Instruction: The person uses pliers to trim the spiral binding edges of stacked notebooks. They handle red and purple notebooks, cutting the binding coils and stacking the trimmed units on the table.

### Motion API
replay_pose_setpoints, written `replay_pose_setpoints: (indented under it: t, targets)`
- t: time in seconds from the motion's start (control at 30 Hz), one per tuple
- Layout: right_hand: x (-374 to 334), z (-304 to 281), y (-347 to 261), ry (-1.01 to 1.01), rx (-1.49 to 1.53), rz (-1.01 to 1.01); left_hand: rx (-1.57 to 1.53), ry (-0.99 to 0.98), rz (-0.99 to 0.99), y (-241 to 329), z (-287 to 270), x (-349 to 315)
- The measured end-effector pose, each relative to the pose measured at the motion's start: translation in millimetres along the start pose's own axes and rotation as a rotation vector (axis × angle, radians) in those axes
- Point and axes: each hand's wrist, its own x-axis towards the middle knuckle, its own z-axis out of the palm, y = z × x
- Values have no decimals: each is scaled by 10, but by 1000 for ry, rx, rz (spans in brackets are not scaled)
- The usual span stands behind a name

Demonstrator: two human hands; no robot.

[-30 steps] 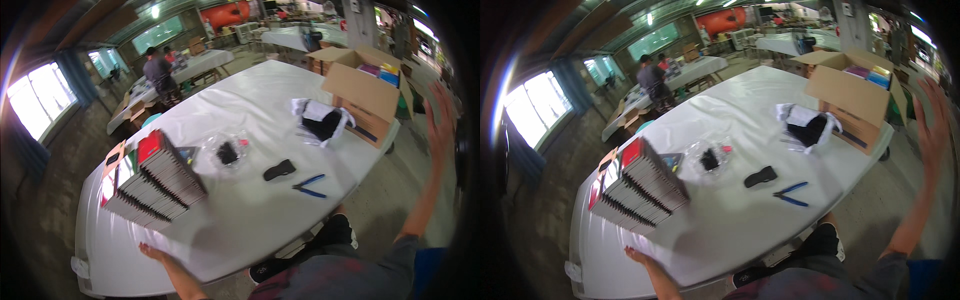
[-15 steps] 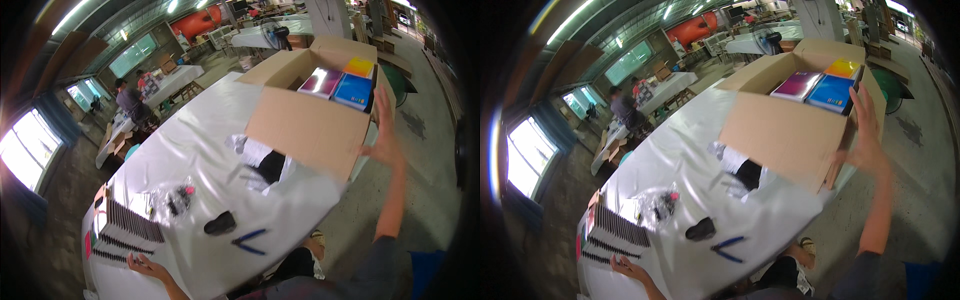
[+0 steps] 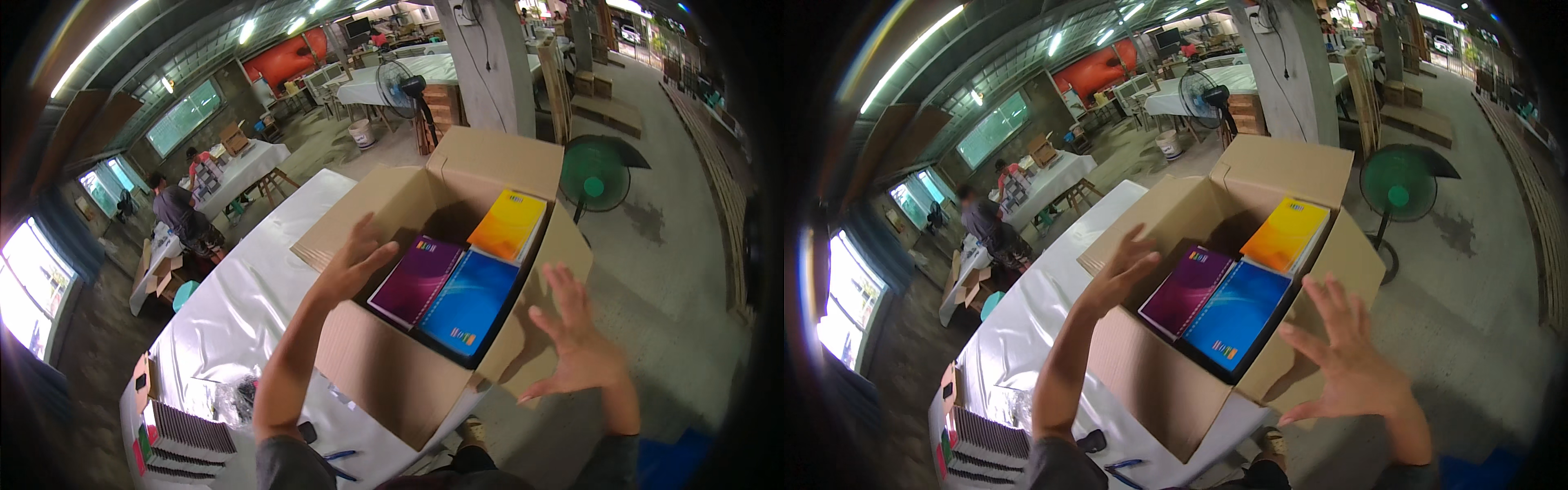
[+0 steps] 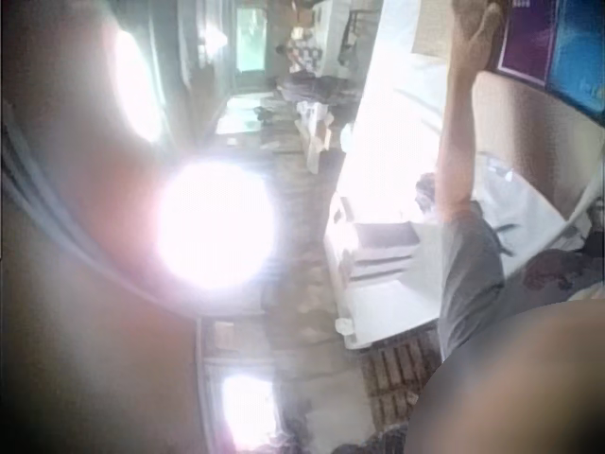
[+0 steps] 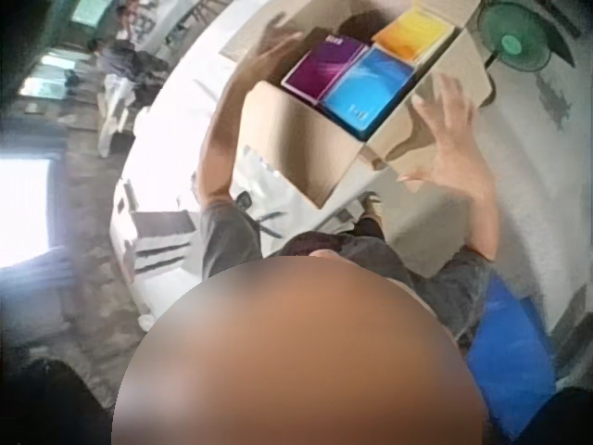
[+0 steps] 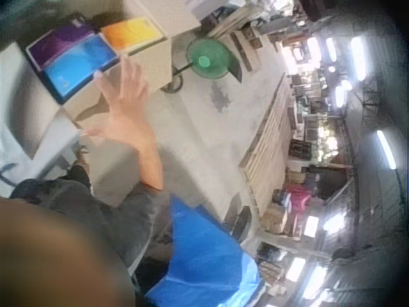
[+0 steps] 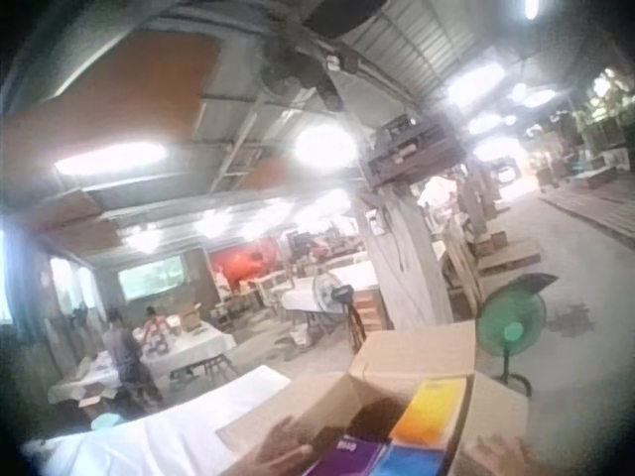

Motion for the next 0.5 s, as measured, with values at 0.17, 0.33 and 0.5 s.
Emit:
replay_pose_setpoints:
  t: [0.17, 0.33, 0.5]
  targets:
    - [362, -33, 60, -63, 73, -109, -98, -477, -555, -167, 196, 448]
    - [641, 241, 4, -294, 89, -274, -382, -682, -749, -94, 292, 493]
    - [625, 398, -27, -162, 21, -335, -543, -734, -755, -173, 317, 606]
